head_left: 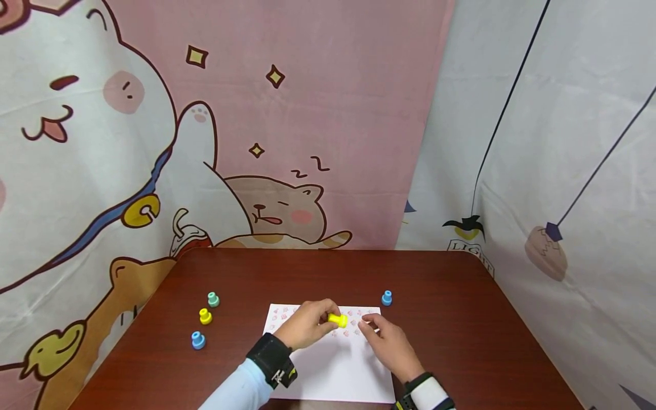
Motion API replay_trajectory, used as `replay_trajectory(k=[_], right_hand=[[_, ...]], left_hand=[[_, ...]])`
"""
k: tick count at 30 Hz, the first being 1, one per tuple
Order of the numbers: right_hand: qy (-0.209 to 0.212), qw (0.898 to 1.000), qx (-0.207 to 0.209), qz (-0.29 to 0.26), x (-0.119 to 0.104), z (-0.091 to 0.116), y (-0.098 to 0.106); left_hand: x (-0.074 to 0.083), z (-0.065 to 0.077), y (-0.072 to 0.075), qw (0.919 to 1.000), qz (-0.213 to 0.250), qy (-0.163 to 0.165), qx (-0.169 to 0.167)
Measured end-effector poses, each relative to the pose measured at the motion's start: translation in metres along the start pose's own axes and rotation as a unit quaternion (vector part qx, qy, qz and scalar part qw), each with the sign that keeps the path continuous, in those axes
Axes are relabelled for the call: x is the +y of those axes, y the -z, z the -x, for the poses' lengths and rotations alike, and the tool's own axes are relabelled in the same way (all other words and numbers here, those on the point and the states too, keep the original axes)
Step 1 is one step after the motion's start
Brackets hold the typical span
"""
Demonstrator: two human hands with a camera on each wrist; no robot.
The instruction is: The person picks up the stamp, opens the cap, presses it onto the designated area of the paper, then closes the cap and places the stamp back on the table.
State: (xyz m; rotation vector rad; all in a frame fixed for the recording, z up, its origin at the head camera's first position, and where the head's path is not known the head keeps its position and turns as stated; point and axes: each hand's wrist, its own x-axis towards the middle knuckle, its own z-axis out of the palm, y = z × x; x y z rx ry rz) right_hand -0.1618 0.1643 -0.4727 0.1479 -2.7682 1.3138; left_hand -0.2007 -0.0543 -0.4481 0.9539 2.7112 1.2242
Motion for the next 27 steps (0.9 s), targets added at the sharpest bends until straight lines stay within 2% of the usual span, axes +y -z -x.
replay_trajectory(k=[3,7,14,18,23,27], right_hand=[[0.029,0.997,0.018,0.064,0.000,0.000,0.002],[0.050,0.991,0.020,0.122,0.001,0.000,0.003],[0.035,0.974,0.000,0.223,0.002,0.002,0.005],[0.029,0.963,-0.017,0.269,0.002,0.003,0.006],[0.026,0.951,-0.039,0.306,-0.001,0.005,0.008],[0.000,0.946,-0.058,0.318,-0.004,0.005,0.008]], left_hand=[[-0.002,0.002,0.001,1.0000,-0.008,0.005,-0.002],[-0.006,0.005,0.004,0.9996,-0.025,0.013,0.001],[-0.009,0.009,0.012,0.9976,-0.048,0.050,0.000],[-0.012,0.012,0.015,0.9945,-0.081,0.066,-0.002],[-0.015,0.018,0.020,0.9852,-0.151,0.081,0.008],[-0.021,0.024,0.025,0.9740,-0.210,0.083,0.015]])
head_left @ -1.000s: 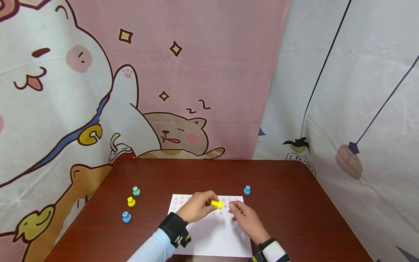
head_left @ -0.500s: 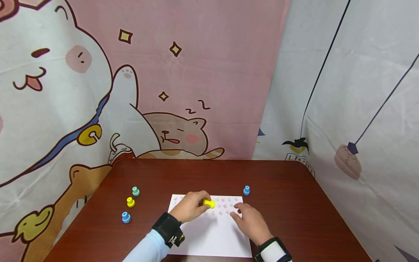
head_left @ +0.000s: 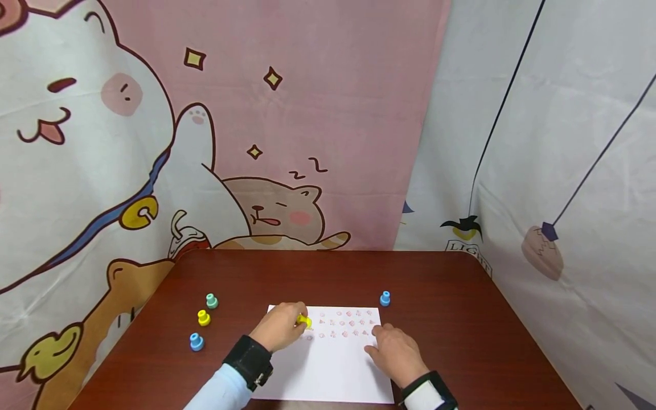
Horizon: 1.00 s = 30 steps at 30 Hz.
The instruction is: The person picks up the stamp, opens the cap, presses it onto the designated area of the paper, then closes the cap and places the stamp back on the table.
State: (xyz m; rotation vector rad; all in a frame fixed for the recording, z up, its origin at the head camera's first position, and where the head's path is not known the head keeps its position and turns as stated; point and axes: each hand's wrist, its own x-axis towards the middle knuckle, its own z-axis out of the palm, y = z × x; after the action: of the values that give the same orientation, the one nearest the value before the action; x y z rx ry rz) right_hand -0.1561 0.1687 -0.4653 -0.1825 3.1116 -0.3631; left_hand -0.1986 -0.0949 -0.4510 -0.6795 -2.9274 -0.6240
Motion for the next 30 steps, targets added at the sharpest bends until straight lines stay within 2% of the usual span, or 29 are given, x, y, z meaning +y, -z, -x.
replay_trajectory(k=[4,7,13,21,26,30], right_hand=[[-0.011,1.000,-0.011,0.000,-0.001,0.001,0.000],[-0.017,1.000,-0.020,0.002,-0.001,0.000,-0.001],[-0.031,0.999,-0.034,0.001,-0.001,-0.002,-0.003],[-0.020,0.999,-0.028,-0.002,0.001,0.001,-0.002],[-0.021,0.999,-0.025,-0.006,0.004,0.002,-0.002],[-0.022,0.999,-0.025,-0.011,0.005,0.002,-0.002]], left_hand=[[-0.011,0.007,0.003,0.9996,-0.025,0.004,0.015],[-0.020,0.012,0.004,0.9989,-0.036,0.019,0.022],[-0.038,0.023,0.008,0.9963,-0.044,0.074,0.005],[-0.064,0.046,0.018,0.9879,-0.049,0.145,-0.020],[-0.081,0.060,0.024,0.9863,-0.044,0.158,-0.013],[-0.093,0.070,0.029,0.9858,-0.036,0.163,-0.021]])
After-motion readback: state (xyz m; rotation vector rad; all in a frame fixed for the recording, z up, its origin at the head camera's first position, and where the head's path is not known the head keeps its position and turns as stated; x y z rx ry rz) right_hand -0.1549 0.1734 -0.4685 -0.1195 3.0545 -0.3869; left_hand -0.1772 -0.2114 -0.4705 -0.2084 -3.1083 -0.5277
